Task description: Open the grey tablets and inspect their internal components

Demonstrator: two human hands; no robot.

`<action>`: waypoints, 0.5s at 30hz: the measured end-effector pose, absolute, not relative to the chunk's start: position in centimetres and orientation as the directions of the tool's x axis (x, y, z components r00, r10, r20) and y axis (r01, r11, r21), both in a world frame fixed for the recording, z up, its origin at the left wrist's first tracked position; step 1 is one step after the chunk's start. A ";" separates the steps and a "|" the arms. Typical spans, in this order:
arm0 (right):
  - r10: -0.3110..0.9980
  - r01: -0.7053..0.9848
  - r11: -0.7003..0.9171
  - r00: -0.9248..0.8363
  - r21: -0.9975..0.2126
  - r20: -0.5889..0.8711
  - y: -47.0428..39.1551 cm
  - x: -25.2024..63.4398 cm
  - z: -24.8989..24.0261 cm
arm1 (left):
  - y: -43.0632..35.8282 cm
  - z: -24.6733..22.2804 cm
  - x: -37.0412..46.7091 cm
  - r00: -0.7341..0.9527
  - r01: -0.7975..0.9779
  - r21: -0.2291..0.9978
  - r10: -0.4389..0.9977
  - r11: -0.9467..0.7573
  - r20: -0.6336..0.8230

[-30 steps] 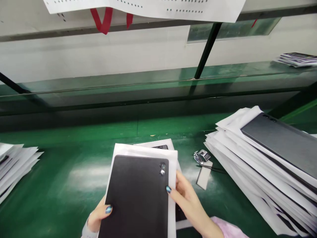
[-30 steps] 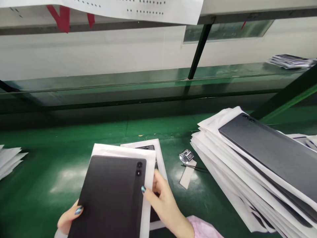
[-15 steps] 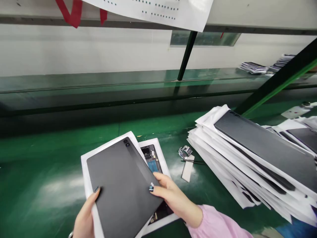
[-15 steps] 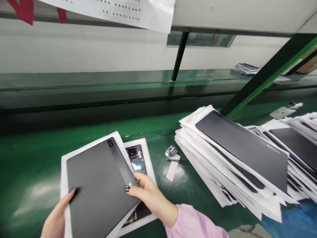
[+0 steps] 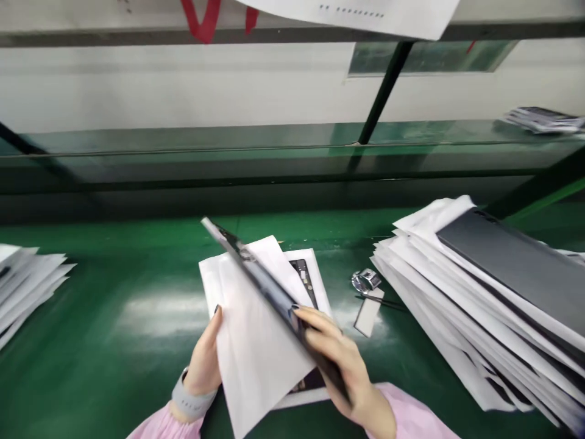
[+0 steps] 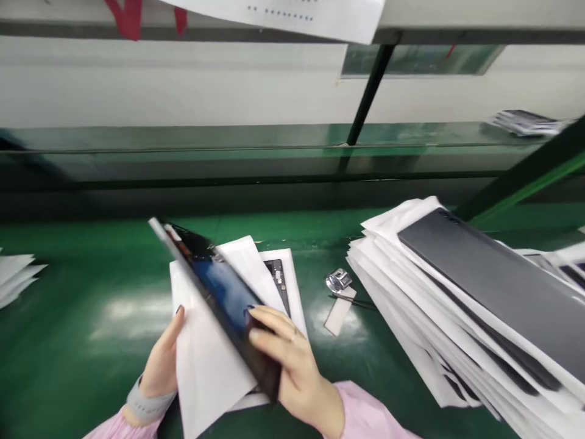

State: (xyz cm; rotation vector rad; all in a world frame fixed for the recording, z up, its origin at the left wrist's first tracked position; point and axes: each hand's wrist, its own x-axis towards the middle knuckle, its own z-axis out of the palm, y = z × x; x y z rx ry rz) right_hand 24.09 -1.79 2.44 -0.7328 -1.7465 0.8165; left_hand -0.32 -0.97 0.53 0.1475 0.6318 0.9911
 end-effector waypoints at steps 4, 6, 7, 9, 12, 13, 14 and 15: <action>0.530 0.461 0.844 -0.635 -0.275 0.562 -1.9 23.1 2.4 | -0.8 1.6 0.4 0.227 -0.798 0.471 0.911 0.377 -0.344; 0.535 0.504 0.839 -0.692 -0.207 0.484 -2.3 22.2 2.2 | -0.7 2.0 0.8 0.189 -0.794 0.480 0.902 0.373 -0.388; 0.540 0.512 0.836 -0.702 -0.198 0.464 -2.4 21.8 2.2 | -0.7 2.2 1.0 0.168 -0.785 0.488 0.888 0.383 -0.427; 0.544 0.504 0.836 -0.715 -0.216 0.438 -2.5 21.5 2.4 | -0.6 2.8 1.3 0.052 -0.746 0.536 0.837 0.396 -0.545; 0.498 0.395 0.864 -0.761 -0.312 0.416 -1.7 22.1 3.3 | -0.5 3.8 1.3 -0.181 -0.682 0.623 0.738 0.382 -0.650; 0.502 0.373 0.860 -0.746 -0.349 0.438 -1.1 22.8 3.5 | -0.7 4.0 1.1 -0.244 -0.657 0.657 0.721 0.369 -0.649; 0.544 0.390 0.835 -0.690 -0.389 0.477 -0.4 23.7 3.8 | -0.9 4.1 0.9 -0.306 -0.621 0.704 0.720 0.345 -0.623; 0.637 0.451 0.771 -0.574 -0.450 0.515 0.4 25.0 3.9 | -1.2 4.0 0.5 -0.349 -0.570 0.752 0.731 0.331 -0.586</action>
